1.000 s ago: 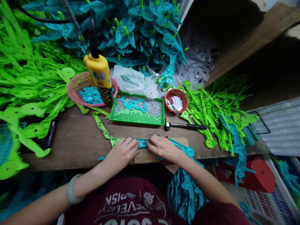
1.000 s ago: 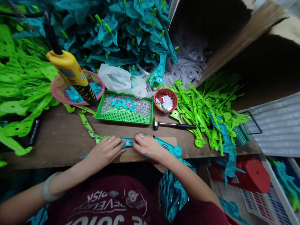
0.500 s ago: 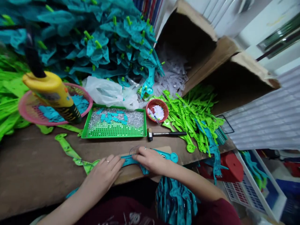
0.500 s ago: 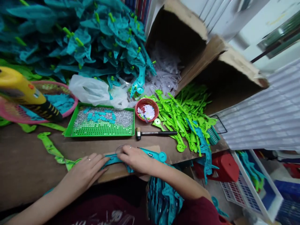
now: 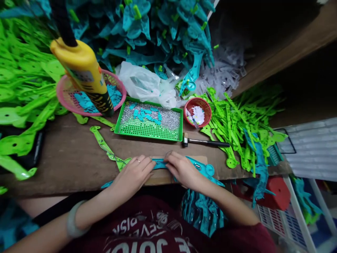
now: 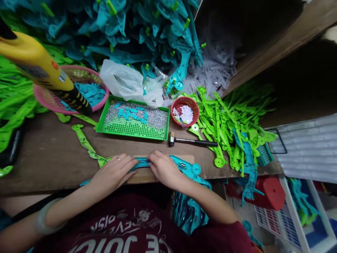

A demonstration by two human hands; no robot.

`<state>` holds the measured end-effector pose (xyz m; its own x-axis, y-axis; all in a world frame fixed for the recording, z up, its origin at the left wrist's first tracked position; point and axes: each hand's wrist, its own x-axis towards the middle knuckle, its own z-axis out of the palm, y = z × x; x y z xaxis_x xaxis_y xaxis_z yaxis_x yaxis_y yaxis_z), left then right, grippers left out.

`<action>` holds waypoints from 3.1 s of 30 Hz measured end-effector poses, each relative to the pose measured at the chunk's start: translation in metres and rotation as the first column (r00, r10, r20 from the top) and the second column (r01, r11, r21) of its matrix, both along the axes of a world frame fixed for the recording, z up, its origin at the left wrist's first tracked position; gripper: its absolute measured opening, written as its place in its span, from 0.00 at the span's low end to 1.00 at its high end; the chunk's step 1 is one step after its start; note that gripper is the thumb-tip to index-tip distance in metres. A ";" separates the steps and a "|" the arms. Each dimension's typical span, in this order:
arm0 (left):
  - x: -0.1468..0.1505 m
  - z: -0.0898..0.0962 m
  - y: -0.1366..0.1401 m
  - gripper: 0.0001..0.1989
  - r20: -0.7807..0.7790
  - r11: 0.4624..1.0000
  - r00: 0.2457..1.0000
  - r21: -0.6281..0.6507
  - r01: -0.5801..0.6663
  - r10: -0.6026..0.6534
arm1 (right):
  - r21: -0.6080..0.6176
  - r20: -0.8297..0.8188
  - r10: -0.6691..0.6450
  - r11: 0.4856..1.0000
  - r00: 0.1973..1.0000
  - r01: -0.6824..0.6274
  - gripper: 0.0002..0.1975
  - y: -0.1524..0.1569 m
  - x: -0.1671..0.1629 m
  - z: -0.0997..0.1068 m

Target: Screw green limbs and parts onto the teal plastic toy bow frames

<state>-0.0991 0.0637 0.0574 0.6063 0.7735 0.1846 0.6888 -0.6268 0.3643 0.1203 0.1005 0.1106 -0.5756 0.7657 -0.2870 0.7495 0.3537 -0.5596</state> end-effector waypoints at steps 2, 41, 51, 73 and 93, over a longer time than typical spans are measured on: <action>-0.001 0.001 0.000 0.06 -0.017 1.000 1.000 0.001 0.001 -0.001 | 0.057 0.173 0.006 0.998 0.985 -0.016 0.06 -0.004 -0.004 0.001; 0.005 0.004 -0.004 0.10 -0.123 0.999 0.992 0.051 0.010 -0.004 | 0.381 -0.022 0.148 0.915 0.989 -0.128 0.14 -0.018 0.006 -0.031; 0.004 0.006 -0.003 0.12 -0.108 0.999 0.994 0.016 0.028 -0.026 | 0.263 -0.151 0.057 0.965 0.987 -0.015 0.13 -0.018 0.002 -0.021; 0.005 0.004 -0.003 0.11 -0.082 1.000 0.997 0.021 -0.001 0.003 | 0.449 0.321 0.305 0.784 0.897 -0.427 0.12 -0.005 -0.003 -0.020; 0.015 -0.035 -0.014 0.22 -0.140 0.978 0.990 0.207 0.000 0.030 | 0.597 0.234 -0.738 0.623 0.633 0.506 0.17 0.282 0.138 0.094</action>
